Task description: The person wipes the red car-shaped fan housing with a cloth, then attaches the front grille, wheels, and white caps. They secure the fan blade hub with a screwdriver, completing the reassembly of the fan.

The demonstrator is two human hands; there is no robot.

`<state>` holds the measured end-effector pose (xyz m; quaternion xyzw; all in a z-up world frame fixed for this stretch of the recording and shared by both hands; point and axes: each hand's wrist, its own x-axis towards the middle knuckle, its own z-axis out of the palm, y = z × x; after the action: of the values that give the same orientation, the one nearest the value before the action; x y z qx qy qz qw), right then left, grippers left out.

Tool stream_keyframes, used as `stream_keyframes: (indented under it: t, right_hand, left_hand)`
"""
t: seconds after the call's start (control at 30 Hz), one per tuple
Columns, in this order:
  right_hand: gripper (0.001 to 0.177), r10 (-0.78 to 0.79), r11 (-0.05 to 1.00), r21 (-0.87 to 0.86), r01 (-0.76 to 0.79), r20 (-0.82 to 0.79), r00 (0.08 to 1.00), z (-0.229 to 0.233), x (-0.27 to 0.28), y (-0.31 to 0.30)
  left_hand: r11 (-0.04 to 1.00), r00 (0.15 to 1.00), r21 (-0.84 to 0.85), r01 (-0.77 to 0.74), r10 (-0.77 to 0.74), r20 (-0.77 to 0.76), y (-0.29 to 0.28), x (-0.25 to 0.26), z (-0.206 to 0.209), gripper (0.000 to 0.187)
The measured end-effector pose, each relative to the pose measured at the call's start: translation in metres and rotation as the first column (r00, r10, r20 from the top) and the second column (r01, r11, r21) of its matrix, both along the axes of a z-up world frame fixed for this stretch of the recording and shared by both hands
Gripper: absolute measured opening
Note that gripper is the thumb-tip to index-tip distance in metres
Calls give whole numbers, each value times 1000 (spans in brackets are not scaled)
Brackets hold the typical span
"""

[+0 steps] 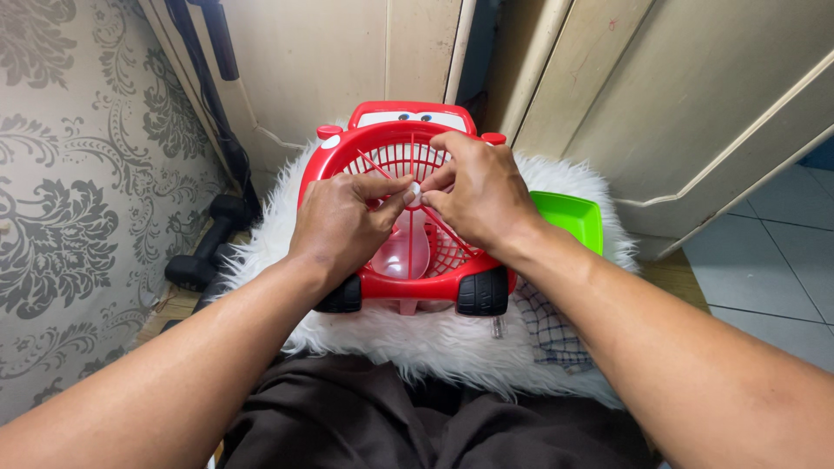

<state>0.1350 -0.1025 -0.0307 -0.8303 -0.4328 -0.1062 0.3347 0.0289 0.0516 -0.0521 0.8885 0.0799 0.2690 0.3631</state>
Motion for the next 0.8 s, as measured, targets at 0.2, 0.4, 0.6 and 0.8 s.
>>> stream_keyframes:
  t: [0.2, 0.4, 0.6, 0.8]
  right_hand:
    - [50, -107, 994, 14, 111, -180, 978, -7, 5, -2]
    - [44, 84, 994, 65, -84, 5, 996, -11, 5, -10]
    - [40, -23, 998, 55, 29, -102, 995, -9, 1, -8]
    - [42, -69, 995, 59, 81, -180, 981, -9, 0, -7]
  left_hand:
    - [1000, 1000, 15, -10, 10, -19, 0, 1, 1, 28]
    - [1000, 1000, 13, 6, -6, 7, 0, -1, 1, 29]
    - [999, 1000, 40, 10, -10, 11, -1, -1, 2, 28]
    - [1000, 999, 23, -13, 14, -33, -1, 0, 1, 29]
